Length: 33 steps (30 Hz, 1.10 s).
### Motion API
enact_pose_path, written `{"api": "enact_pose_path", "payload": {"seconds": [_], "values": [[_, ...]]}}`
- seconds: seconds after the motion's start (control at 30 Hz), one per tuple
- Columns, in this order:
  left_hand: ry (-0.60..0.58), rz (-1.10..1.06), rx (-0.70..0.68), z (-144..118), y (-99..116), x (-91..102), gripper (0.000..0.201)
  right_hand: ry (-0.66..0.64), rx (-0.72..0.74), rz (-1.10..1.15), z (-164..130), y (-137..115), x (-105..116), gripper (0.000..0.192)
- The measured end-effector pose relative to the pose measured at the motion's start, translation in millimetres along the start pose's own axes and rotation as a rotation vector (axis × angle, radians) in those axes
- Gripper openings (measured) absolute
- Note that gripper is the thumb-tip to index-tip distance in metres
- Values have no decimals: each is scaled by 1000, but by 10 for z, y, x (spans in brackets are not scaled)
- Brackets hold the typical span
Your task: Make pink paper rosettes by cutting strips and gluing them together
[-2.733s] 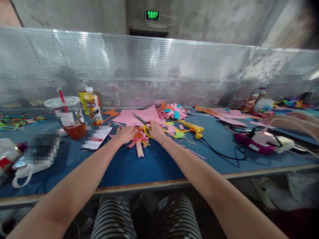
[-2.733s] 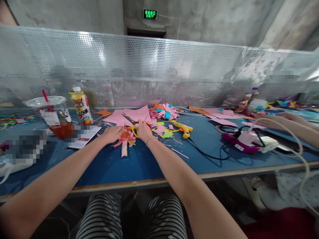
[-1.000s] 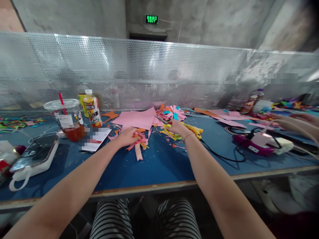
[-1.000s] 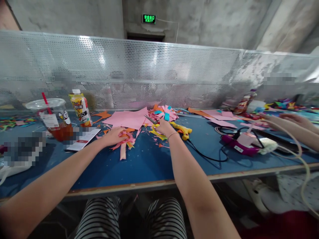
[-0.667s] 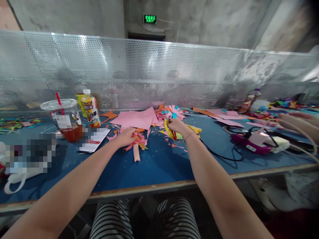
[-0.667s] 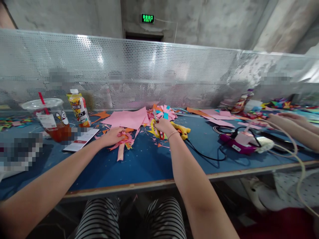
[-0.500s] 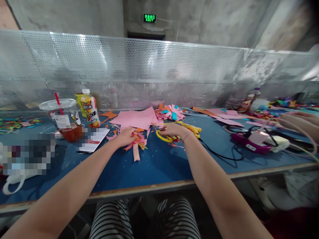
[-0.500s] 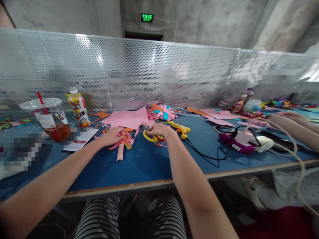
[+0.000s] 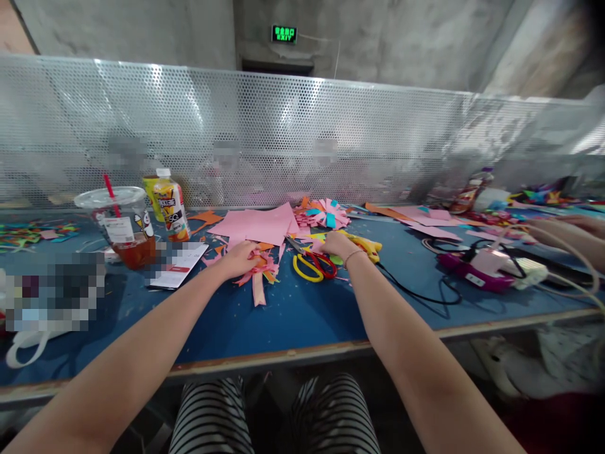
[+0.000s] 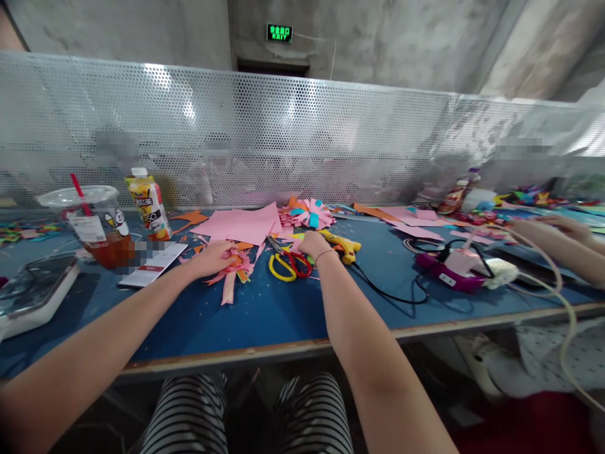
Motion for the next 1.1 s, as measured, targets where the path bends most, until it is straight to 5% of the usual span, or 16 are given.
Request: {"api": "enact_pose_path", "payload": {"seconds": [0.27,0.8,1.1], "values": [[39,-38,-68,6,-29,-12,23,-154,-76,-15,-46,-61,42,10],[56,-45,-55,2,-33,-20,28,264,51,434,-115,-367,373,40],[63,-50,-79,3,-21,-10,27,133,-42,560,-132,-351,345,33]]}}
Point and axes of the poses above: each hand's wrist, its own z-axis towards the middle knuckle, its own x-axis out of the back of the hand, y = z × x, the point moved 3 cm from there along z, towards the middle knuckle, and after that the axes turned 9 degrees about y, right-handed, at the moved point
